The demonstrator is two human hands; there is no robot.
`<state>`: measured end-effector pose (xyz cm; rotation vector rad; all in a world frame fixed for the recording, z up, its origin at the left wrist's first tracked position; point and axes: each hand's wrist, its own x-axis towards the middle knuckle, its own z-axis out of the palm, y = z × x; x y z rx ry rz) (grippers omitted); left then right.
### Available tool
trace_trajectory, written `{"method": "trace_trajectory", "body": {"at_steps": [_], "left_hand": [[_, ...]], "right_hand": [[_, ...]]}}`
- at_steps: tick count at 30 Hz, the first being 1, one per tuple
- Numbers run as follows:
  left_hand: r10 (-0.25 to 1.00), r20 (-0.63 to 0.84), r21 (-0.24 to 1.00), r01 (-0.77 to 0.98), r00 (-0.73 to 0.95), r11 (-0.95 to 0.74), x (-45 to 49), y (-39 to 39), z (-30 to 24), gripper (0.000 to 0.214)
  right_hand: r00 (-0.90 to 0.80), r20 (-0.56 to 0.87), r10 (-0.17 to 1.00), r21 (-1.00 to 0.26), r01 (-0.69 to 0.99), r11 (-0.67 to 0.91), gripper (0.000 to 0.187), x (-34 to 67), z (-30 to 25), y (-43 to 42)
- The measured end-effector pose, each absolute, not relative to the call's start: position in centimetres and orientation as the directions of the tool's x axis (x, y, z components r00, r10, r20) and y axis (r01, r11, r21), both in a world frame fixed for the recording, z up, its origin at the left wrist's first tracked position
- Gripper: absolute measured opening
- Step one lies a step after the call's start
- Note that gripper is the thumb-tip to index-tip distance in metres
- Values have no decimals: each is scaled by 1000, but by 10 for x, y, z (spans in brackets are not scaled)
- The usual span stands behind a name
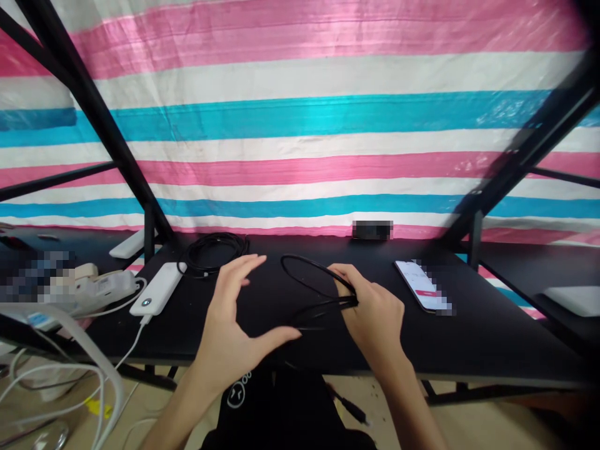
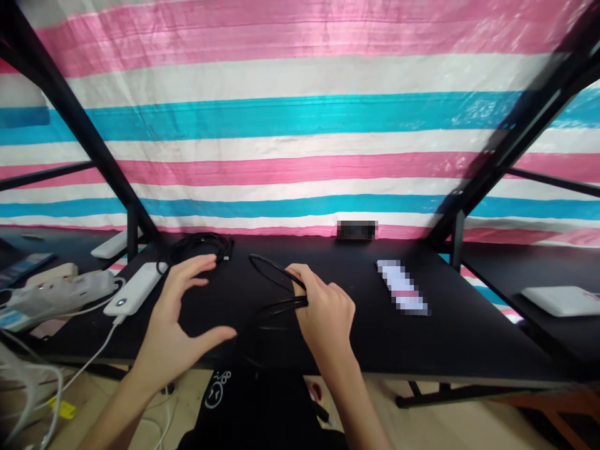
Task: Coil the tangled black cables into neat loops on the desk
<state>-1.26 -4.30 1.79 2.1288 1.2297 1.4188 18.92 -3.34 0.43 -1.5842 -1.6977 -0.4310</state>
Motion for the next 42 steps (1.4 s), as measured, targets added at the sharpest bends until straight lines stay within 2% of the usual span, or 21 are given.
{"method": "trace_trajectory", "body": {"at_steps": [2,3,4,7,9,12,14,15,18,23,26,29,32,34,36,38,42], "left_hand": [[802,571,605,570,176,-556,-11,-41,2,103],[823,531,601,596,201,-533,-8,-38,-6,110],[828,523,594,610,203,-525,-5,-33,-14,111],[776,629,594,620,40,-513,1,-18,-29,108],[770,637,636,568,-6,-522,-2,-9,-31,90],[836,544,735,437,74,-518,-11,-2,-27,42],[867,488,788,377,102,-488,-15,-2,-24,14],[885,456,815,355,96,-458,-16,-3,-23,10],[945,308,898,295,109,-327,-13,-9,-18,22],[991,67,984,158,114,-84,-6,-14,-9,25],[980,-65,998,19,189,62,-4,-13,-9,36],[963,-98,975,-172,251,144,3,-14,-13,52],[974,-128,899,-393,188,194,21,-16,-21,59],[973,-193,815,-532,126,231,37,-17,-27,58],[962,-257,723,-642,93,256,49,-17,-31,56],[954,-291,681,-682,79,265,53,-15,-32,55],[929,-333,738,-569,161,363,38,-5,-34,57]], "right_hand": [[119,729,674,-271,954,125,12,183,9,-37],[112,737,667,-285,946,156,13,180,11,-37],[81,743,664,-295,931,217,14,178,12,-37],[-107,731,674,-308,830,466,18,178,12,-37],[-233,682,693,-358,721,594,20,183,9,-37],[-340,562,754,-537,544,645,24,190,5,-37],[-353,502,789,-635,469,614,20,194,3,-37],[-343,484,805,-667,451,593,16,195,2,-36],[-285,420,862,-757,413,506,4,198,-3,-34],[-216,269,939,-933,185,310,13,208,-16,-40],[-142,214,966,-975,23,220,22,214,-24,-44],[44,172,984,-963,-202,177,28,213,-27,-42],[284,88,955,-856,-469,218,31,203,-25,-34],[374,11,927,-773,-585,245,33,192,-24,-29],[379,-56,924,-721,-655,225,34,184,-27,-25],[303,-97,948,-702,-696,150,33,183,-33,-22],[151,-138,979,-758,-652,-6,27,204,-48,-18]]}}
